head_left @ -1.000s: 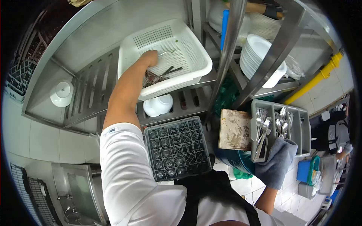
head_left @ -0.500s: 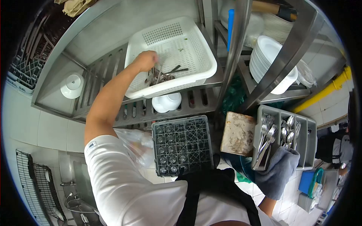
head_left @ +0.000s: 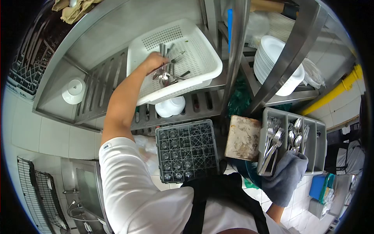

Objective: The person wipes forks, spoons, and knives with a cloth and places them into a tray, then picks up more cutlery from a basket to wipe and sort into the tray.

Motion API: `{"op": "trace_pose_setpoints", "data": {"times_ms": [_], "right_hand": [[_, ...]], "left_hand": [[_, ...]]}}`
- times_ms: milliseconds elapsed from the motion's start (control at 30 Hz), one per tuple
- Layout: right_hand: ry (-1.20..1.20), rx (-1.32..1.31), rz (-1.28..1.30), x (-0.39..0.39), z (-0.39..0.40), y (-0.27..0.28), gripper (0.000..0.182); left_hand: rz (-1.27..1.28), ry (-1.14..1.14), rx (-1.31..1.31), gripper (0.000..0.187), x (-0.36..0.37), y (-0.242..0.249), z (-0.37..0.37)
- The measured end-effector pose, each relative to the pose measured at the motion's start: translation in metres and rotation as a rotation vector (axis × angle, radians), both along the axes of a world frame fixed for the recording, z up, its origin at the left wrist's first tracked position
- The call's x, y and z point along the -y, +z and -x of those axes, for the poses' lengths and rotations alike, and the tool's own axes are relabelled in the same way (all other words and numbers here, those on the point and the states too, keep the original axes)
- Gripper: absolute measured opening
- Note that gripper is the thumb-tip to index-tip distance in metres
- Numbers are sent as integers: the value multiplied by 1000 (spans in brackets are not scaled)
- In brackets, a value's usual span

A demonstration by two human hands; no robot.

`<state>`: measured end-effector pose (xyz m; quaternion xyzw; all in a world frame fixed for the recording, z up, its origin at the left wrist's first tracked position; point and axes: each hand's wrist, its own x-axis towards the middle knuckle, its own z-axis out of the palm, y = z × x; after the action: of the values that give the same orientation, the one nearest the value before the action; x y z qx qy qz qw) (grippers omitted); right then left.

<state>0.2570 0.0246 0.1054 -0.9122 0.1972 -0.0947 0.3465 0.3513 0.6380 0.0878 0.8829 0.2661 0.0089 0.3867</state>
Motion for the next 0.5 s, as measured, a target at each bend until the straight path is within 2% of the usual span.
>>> {"op": "trace_pose_setpoints", "data": {"times_ms": [33,100,167,233,267,367,433,500], "right_hand": [[-65,-28,-11,1,-4,-3,44],[2,24,10,17,-5,-21,40],[71,77,32,18,-3,-23,36],[70,53,91,9,1,-11,37],[71,53,90,5,1,-8,37],[17,30,74,1,0,-5,36],[-18,12,98,2,-2,-6,37],[-1,19,106,4,-3,-8,37]], "left_hand": [[-1,-3,0,21,3,12,3],[359,167,165,24,6,34,10],[283,147,135,25,3,43,11],[354,273,366,19,-2,40,11],[288,284,446,15,-2,43,14],[337,362,590,13,-4,55,13],[337,356,558,14,-3,57,17],[298,311,303,14,0,48,14]]}}
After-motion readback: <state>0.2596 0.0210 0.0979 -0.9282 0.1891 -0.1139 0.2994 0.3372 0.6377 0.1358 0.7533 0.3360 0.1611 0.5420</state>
